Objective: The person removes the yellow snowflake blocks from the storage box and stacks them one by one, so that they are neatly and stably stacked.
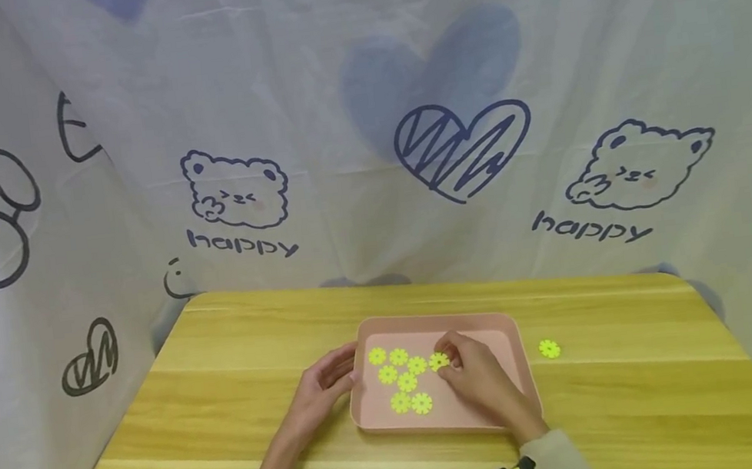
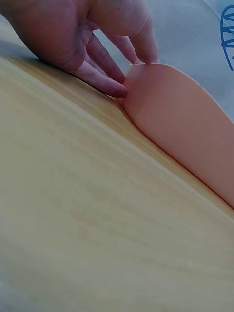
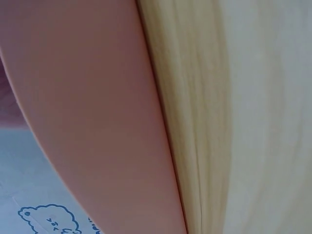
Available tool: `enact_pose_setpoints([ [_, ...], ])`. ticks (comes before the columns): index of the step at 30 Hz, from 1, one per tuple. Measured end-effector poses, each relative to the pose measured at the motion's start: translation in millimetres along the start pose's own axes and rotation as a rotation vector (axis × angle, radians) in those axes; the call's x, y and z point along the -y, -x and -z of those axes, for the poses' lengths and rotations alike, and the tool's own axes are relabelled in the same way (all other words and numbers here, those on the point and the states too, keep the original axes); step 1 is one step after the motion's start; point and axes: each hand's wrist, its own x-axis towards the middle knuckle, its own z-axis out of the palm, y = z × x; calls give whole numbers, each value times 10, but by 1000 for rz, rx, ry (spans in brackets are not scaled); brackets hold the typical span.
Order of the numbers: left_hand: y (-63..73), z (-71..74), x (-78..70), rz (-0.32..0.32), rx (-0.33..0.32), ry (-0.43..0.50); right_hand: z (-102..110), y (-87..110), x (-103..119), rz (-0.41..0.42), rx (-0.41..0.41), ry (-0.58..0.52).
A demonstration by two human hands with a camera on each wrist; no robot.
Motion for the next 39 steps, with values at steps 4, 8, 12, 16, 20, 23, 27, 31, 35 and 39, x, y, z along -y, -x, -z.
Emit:
enact_pose_setpoints([
  [4,1,-9,-4,-6,11,7,21,17,-9,0,-5,3],
  [8,19,-20,14,-7,16,29,51,75,-8,-17,-21,-40],
  [12,38,-23,24,-2,9,33,87,136,3,-58,-16,-177],
  [16,43,-19,16,-5,4,32,124,166,17,-64,-14,-258],
  [20,37,-14,10,-5,4,31,168,187,32,-55,-39,-249],
  [23,25,-15,12,-4,5,31,204,205,28,-50,-65,-227],
  [27,15,-13,18,-20,8,16,252,221,17,-38,-83,-233],
  [31,8,-6,23,-37,14,1,311,240,7,-17,-104,-246],
  [35,-2,0,22,-38,16,2,388,278,-3,-6,-122,-252],
  [39,-13,4,16,-34,8,8,468,316,-28,-6,-122,-249],
])
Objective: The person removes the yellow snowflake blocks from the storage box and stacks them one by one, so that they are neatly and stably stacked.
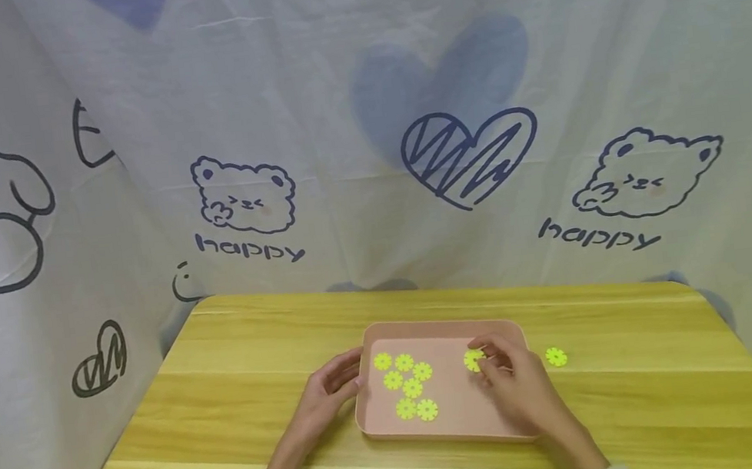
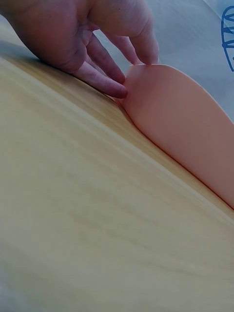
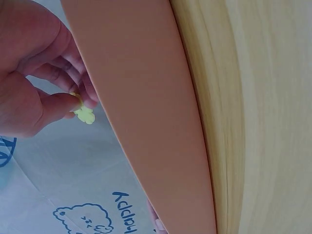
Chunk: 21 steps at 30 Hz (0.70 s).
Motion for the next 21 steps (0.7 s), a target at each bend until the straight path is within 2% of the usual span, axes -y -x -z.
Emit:
enact_pose_setpoints([
  [9,-7,-8,2,12,1,0,177,58,-16,-10,-5,-111],
  [15,0,-7,-15,25,-3,-7,299,86,-38,50,-35,-82],
  [21,3,-2,2,16,-6,-12,429,97,-72,41,-45,-40],
])
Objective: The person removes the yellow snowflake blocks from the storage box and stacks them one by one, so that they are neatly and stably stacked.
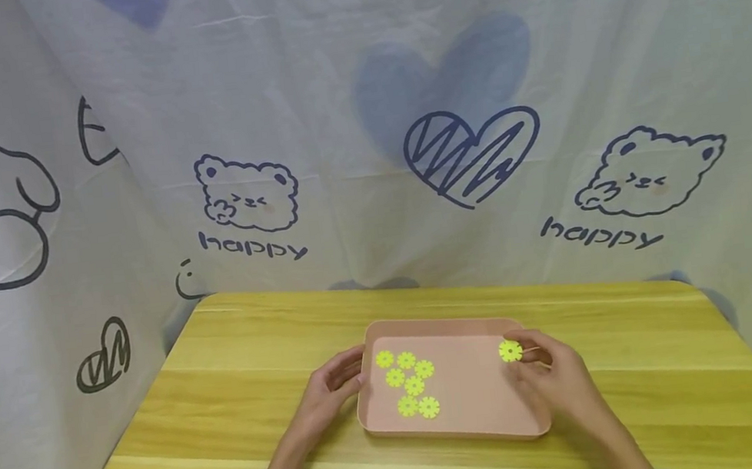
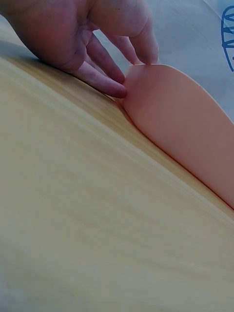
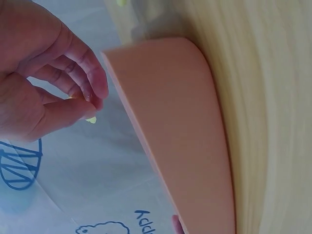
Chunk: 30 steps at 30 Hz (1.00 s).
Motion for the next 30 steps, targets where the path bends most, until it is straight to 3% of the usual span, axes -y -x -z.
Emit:
enact_pose_setpoints([
  [6,6,6,21,-24,4,-2,113,-15,-51,-16,-26,44],
  [13,10,1,13,5,-2,18,270,-30,-119,-18,-74,89],
  [19,7,5,16,-9,4,13,406,-34,-173,7,-110,93],
  [30,3,10,1,-18,8,10,555,-48,-349,11,-112,134],
])
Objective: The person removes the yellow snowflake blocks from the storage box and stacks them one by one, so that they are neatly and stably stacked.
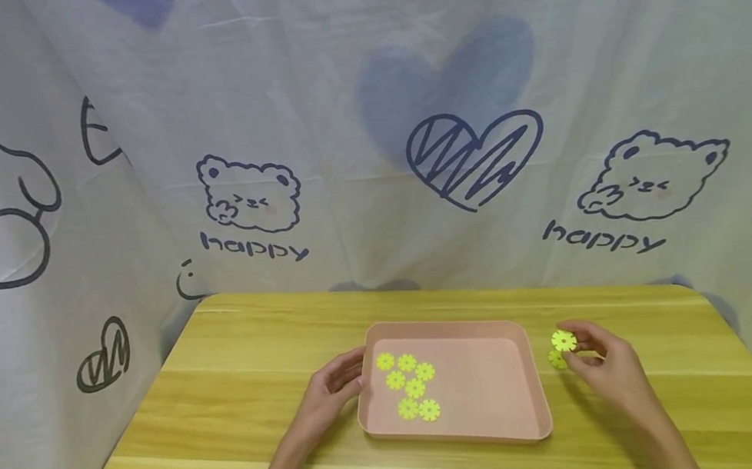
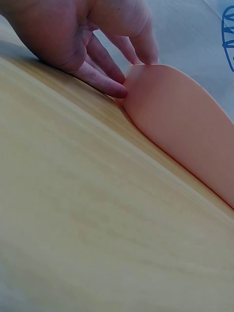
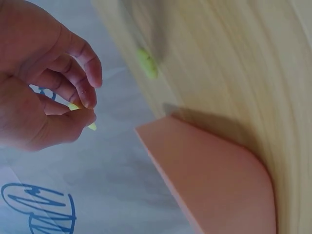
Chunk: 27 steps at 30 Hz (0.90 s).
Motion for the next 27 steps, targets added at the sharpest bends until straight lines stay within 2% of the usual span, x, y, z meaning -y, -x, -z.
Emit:
enact_pose_setpoints([
  [13,-11,-3,5,10,-11,-3,53,20,-203,-14,-15,119],
  [20,3,2,-5,23,-2,19,58,24,-283,8,-11,117],
  [27,-4,8,11,-7,10,6,14,50,-392,23,14,94],
])
